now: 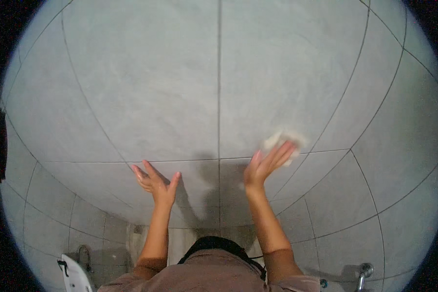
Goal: The person wipes the tiled bathroom walls with a cloth, repeatedly rinsing and wringing the cloth at the sink. They clean multiple wall sections and the sink basin, using a water bottle to pour water into the sink for rinsing.
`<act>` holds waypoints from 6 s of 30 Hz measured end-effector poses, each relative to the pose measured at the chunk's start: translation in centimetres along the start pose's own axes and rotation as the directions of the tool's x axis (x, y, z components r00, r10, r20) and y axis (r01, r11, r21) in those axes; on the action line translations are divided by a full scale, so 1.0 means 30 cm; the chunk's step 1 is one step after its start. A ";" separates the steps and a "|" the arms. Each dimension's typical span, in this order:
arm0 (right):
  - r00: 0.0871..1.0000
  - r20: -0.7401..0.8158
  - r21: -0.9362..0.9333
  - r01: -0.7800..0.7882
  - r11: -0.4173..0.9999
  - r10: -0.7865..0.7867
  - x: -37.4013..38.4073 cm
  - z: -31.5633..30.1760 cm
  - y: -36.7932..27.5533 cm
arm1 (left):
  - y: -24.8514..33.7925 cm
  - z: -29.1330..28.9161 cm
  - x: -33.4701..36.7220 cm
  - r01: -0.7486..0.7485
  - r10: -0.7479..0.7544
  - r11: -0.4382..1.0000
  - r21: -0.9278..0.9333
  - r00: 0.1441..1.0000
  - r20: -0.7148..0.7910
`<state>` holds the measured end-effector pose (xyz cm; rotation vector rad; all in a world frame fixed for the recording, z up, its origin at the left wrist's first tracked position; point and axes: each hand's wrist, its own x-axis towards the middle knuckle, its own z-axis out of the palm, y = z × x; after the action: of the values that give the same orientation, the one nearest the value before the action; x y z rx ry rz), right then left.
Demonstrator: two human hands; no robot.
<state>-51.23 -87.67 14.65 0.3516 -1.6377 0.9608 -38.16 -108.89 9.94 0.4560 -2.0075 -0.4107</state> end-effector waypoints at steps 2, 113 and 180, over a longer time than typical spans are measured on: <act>0.998 -0.036 0.065 0.046 0.997 -0.044 0.189 0.032 -0.172 | 0.036 -0.035 0.006 0.061 -0.059 0.998 -0.026 0.995 0.079; 0.151 0.659 0.509 0.632 0.584 -0.737 -1.175 0.975 -1.796 | -1.912 -0.956 0.175 0.714 -0.674 0.638 -0.289 0.699 0.240; 0.878 0.147 -0.135 0.475 0.870 -0.456 -1.709 0.796 -0.905 | -2.093 -0.121 -0.518 -0.256 0.257 0.966 -0.028 0.964 0.071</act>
<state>-33.16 -135.38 -21.87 0.6611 -1.6147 0.4393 -19.17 -156.46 -29.74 0.1667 -2.1000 -0.2883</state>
